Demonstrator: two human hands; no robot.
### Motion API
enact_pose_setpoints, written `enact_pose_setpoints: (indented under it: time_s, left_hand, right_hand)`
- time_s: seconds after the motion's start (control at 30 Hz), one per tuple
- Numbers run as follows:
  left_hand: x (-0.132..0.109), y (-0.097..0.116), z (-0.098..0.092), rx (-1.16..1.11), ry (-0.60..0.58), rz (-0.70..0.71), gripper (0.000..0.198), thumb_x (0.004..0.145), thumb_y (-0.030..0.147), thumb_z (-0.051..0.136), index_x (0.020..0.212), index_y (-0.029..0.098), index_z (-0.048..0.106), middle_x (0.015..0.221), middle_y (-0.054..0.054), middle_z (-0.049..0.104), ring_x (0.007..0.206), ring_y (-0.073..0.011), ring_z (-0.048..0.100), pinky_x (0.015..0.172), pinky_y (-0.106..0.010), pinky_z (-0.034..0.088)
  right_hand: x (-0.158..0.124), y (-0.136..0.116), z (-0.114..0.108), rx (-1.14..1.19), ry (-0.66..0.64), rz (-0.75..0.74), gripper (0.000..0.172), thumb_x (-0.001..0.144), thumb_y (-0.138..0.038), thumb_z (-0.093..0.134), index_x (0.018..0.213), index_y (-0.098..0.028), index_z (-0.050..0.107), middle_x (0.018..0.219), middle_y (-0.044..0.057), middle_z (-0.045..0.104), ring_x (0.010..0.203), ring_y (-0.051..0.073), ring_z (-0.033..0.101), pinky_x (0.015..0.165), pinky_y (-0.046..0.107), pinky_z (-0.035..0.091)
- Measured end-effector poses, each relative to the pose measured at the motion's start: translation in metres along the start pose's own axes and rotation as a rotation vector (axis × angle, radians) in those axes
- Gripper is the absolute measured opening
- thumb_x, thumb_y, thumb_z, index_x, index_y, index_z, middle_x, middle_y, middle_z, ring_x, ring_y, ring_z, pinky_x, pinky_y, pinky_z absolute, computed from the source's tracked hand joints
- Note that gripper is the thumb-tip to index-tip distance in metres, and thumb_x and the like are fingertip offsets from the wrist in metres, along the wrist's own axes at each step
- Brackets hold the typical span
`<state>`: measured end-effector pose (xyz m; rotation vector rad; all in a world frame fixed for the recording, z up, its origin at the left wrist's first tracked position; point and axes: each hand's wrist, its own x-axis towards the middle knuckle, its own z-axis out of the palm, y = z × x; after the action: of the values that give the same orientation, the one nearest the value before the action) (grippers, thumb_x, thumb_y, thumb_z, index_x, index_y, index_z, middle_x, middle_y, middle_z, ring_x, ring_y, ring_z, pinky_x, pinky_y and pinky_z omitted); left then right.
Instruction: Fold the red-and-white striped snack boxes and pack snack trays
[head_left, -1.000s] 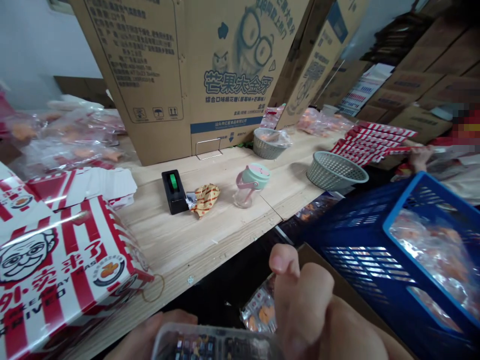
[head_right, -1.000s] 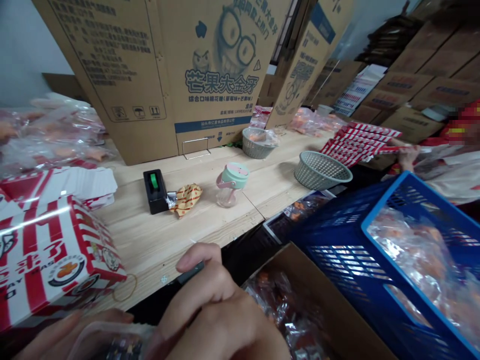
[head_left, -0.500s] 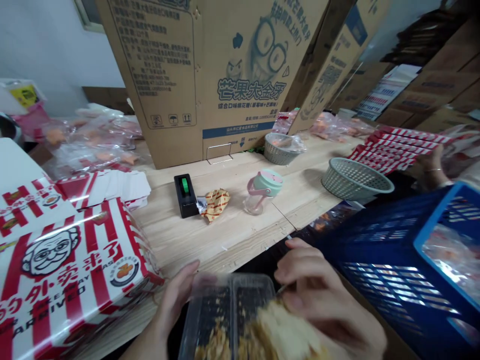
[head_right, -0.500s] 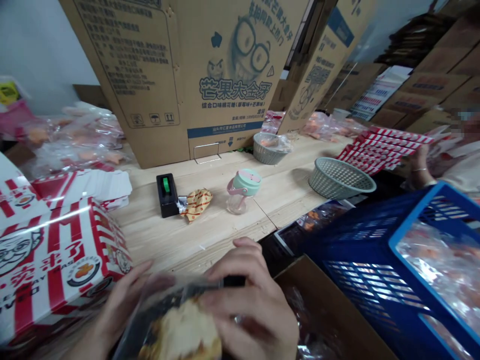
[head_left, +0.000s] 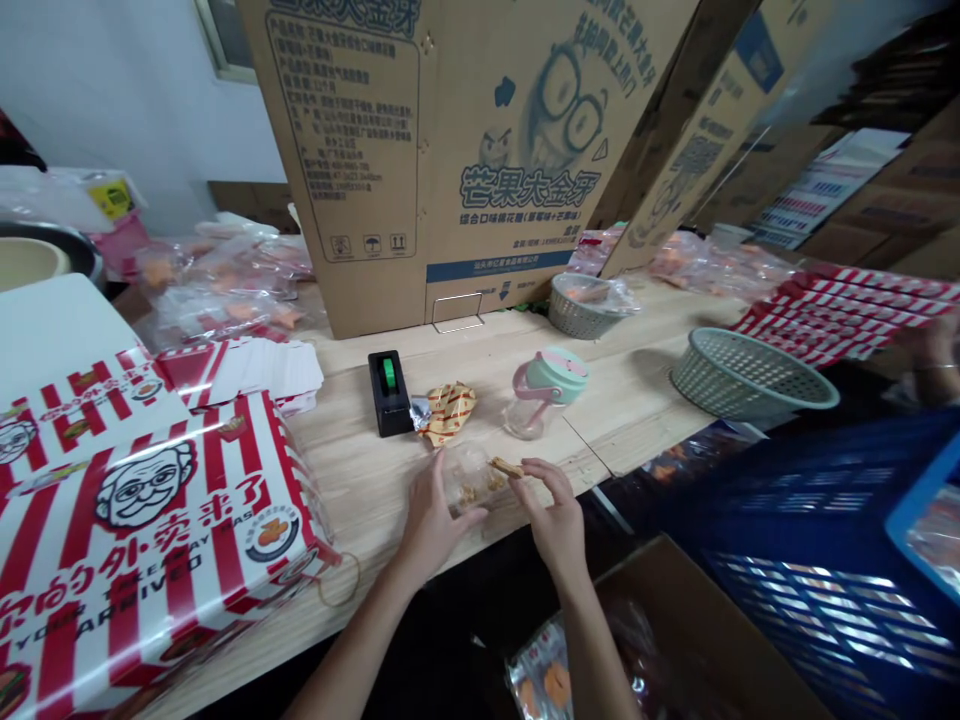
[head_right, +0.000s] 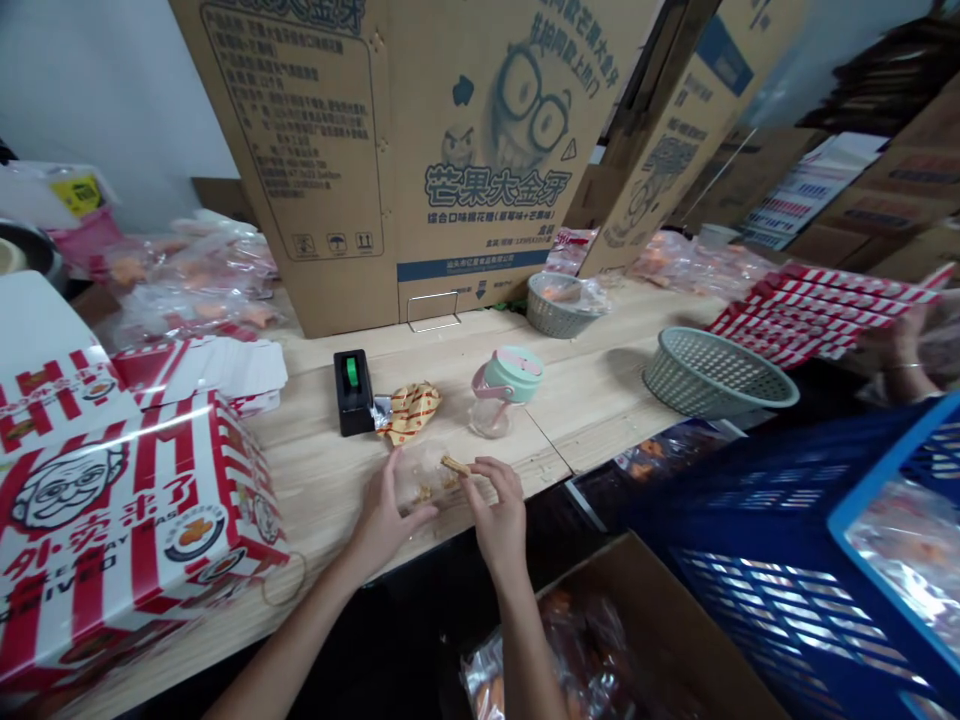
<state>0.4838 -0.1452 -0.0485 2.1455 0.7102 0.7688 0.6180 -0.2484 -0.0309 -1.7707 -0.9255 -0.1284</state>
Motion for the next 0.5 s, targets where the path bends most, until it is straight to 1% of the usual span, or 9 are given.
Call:
enact_pose_setpoints:
  time_s: [0.1,0.17,0.23,0.27,0.3,0.33,0.37,0.43,0.5]
  left_hand:
    - [-0.003,0.006,-0.006,0.067,0.039,0.051,0.061,0.086,0.023,0.039,0.139,0.015,0.01,0.14,-0.016,0.028,0.13,-0.0306,0.03,0.105,-0.043,0.031]
    - [-0.016,0.009,-0.008,0.131,0.106,0.154,0.06,0.085,0.02,0.043,0.138,0.015,0.015,0.14,-0.018,0.027,0.131,-0.0306,0.027,0.106,-0.044,0.03]
    - [-0.04,0.012,-0.007,0.187,0.138,0.398,0.054,0.082,0.019,0.048,0.132,0.016,0.028,0.136,-0.016,0.035,0.129,-0.0296,0.032,0.106,-0.047,0.031]
    - [-0.056,0.013,-0.005,0.2,0.121,0.551,0.05,0.081,0.019,0.05,0.128,0.017,0.035,0.131,-0.014,0.042,0.127,-0.0278,0.037,0.106,-0.046,0.031]
    - [-0.071,0.014,-0.002,0.201,0.082,0.684,0.044,0.08,0.02,0.051,0.123,0.018,0.04,0.125,-0.012,0.05,0.123,-0.0247,0.042,0.106,-0.044,0.033]
    - [-0.087,0.013,0.001,0.198,0.023,0.774,0.039,0.081,0.021,0.052,0.12,0.02,0.045,0.118,-0.009,0.056,0.118,-0.0212,0.048,0.105,-0.039,0.036]
    - [-0.101,0.01,0.003,0.198,-0.067,0.81,0.036,0.082,0.022,0.053,0.117,0.021,0.047,0.113,-0.006,0.06,0.114,-0.0177,0.052,0.103,-0.033,0.038]
    - [-0.123,-0.003,0.006,0.206,-0.3,0.8,0.031,0.083,0.025,0.053,0.114,0.023,0.051,0.108,-0.004,0.065,0.106,-0.0145,0.057,0.099,-0.025,0.042]
    - [-0.135,-0.027,0.002,0.21,-0.575,0.709,0.032,0.084,0.03,0.053,0.115,0.024,0.052,0.115,-0.004,0.063,0.107,-0.0165,0.057,0.096,-0.027,0.044]
  right_hand:
    - [-0.002,0.008,0.005,-0.025,0.028,-0.001,0.016,0.077,-0.033,0.061,0.083,-0.018,0.065,0.096,0.011,0.062,0.094,0.023,0.057,0.083,0.045,0.045]
    - [-0.003,0.011,0.007,0.003,0.042,0.022,0.017,0.077,-0.032,0.061,0.084,-0.018,0.064,0.098,0.011,0.062,0.095,0.022,0.057,0.085,0.045,0.045]
    - [-0.003,0.012,0.007,0.035,0.054,0.054,0.017,0.076,-0.033,0.062,0.085,-0.018,0.064,0.099,0.011,0.061,0.095,0.022,0.057,0.086,0.045,0.045]
    - [-0.003,0.013,0.007,0.052,0.062,0.071,0.018,0.076,-0.033,0.062,0.084,-0.018,0.064,0.1,0.011,0.061,0.095,0.022,0.057,0.087,0.044,0.045]
    - [-0.002,0.014,0.007,0.07,0.072,0.09,0.018,0.075,-0.034,0.063,0.084,-0.017,0.064,0.1,0.011,0.061,0.095,0.022,0.057,0.087,0.045,0.044]
    - [-0.002,0.014,0.008,0.091,0.084,0.113,0.019,0.074,-0.034,0.063,0.083,-0.017,0.064,0.1,0.011,0.061,0.096,0.022,0.057,0.088,0.045,0.044]
    - [-0.002,0.015,0.008,0.119,0.1,0.14,0.02,0.073,-0.034,0.064,0.083,-0.017,0.064,0.1,0.011,0.061,0.097,0.023,0.057,0.089,0.045,0.043]
    - [-0.002,0.016,0.01,0.181,0.136,0.204,0.022,0.071,-0.035,0.065,0.082,-0.016,0.063,0.102,0.011,0.061,0.098,0.023,0.057,0.091,0.045,0.041]
    - [-0.003,0.018,0.013,0.255,0.167,0.276,0.023,0.07,-0.035,0.066,0.083,-0.016,0.064,0.104,0.01,0.061,0.1,0.023,0.056,0.092,0.044,0.04]
